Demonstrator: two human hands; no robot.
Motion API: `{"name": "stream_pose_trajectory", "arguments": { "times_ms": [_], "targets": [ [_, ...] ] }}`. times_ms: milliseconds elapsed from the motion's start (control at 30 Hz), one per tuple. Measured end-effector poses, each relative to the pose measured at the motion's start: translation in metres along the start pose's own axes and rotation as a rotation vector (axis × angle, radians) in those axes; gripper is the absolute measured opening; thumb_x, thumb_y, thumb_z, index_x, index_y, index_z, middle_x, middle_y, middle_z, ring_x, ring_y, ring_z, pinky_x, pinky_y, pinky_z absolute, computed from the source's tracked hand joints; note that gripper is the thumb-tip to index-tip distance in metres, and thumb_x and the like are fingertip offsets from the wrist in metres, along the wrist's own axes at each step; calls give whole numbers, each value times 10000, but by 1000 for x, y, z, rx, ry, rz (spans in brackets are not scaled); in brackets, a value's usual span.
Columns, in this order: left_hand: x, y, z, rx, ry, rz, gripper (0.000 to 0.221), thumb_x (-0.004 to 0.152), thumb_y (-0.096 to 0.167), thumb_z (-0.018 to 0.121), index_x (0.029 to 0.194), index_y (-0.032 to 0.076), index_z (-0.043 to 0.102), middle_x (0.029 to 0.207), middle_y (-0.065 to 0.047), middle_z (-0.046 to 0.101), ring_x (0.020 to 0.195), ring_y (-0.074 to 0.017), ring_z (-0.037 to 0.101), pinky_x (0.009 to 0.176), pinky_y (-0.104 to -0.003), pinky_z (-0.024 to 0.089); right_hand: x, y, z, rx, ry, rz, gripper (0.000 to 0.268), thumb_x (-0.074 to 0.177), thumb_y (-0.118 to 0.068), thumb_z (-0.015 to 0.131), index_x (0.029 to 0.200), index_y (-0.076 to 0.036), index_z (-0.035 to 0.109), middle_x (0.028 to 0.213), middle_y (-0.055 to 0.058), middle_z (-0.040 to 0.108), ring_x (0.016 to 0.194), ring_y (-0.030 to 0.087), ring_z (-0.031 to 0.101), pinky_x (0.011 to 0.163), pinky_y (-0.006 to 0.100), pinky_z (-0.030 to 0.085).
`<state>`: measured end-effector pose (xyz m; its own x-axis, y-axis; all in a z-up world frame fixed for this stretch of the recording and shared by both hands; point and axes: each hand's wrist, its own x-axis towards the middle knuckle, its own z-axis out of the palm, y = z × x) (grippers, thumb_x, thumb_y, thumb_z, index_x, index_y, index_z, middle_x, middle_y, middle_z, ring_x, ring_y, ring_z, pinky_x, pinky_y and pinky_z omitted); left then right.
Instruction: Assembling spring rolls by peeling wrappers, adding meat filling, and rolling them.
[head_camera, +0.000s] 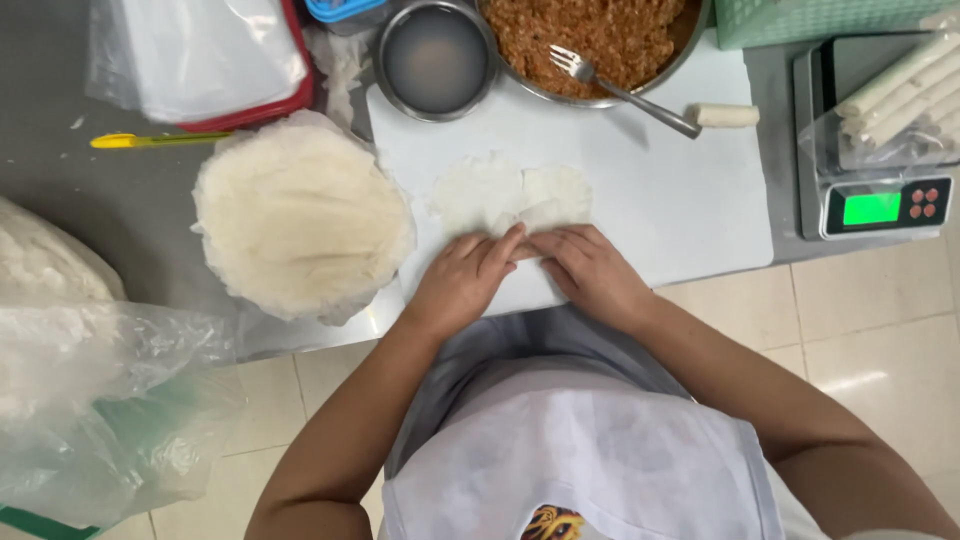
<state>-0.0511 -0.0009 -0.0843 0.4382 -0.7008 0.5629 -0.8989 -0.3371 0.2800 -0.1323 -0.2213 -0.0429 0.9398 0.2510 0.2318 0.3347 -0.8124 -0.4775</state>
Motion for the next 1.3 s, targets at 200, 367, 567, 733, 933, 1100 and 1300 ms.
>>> {"name": "stream_pose_trajectory", "arguments": {
  "times_ms": [200, 367, 567, 733, 933, 1100, 1300],
  "targets": [
    [3, 0, -6, 56, -46, -12, 506, 1020, 241, 628, 1490, 81, 530, 1002, -106, 715, 1007, -278, 686, 897, -407, 557, 15, -12, -5, 22, -4, -22, 375, 951, -128, 686, 1319, -75, 636, 1075, 111, 723, 1053, 322, 676, 941, 444, 544],
    [8, 3, -3, -12, -67, -28, 577, 985, 219, 672, 1514, 71, 494, 1028, -124, 717, 1027, -298, 686, 919, -432, 549, 10, -2, 21, -50, -36, 16, 355, 920, -148, 733, 1253, -59, 648, 999, 90, 710, 1036, 288, 677, 943, 414, 536],
    [0, -5, 7, -11, -49, 10, 566, 1014, 160, 620, 1551, 94, 454, 997, -107, 715, 957, -282, 694, 871, -409, 558, 22, -1, 14, 101, -87, 183, 339, 893, -175, 764, 1174, -35, 635, 999, 146, 681, 1017, 372, 671, 890, 467, 549],
    [3, -10, 9, 148, 99, -6, 451, 1039, 234, 635, 1458, 80, 572, 1045, -76, 737, 1015, -249, 688, 936, -379, 534, 39, 3, 6, -3, -78, 139, 112, 943, -213, 735, 1032, -145, 746, 1024, 28, 669, 1006, 286, 666, 876, 400, 533],
    [-14, -15, -19, 137, -12, -210, 664, 925, 423, 718, 1486, 112, 549, 1075, -99, 748, 1064, -300, 660, 929, -461, 469, 24, -9, 37, -238, 129, -20, 244, 994, -311, 662, 1213, -227, 730, 1147, -6, 618, 1085, 239, 578, 906, 392, 434],
    [-24, -26, -19, 84, 39, -236, 394, 995, 249, 652, 1376, 149, 636, 947, -50, 761, 834, -264, 703, 807, -375, 563, 27, -6, 45, -208, 150, 10, 236, 986, -299, 694, 1215, -267, 744, 1103, -24, 602, 1064, 218, 547, 909, 384, 398],
    [13, 1, 18, -11, 210, -124, 389, 974, 184, 716, 1343, 152, 596, 1067, -57, 696, 898, -265, 719, 778, -390, 597, 39, 13, 30, 93, 73, 93, 224, 904, -149, 773, 1127, -136, 770, 1059, 64, 685, 1003, 328, 649, 882, 425, 497]
  ]
}}
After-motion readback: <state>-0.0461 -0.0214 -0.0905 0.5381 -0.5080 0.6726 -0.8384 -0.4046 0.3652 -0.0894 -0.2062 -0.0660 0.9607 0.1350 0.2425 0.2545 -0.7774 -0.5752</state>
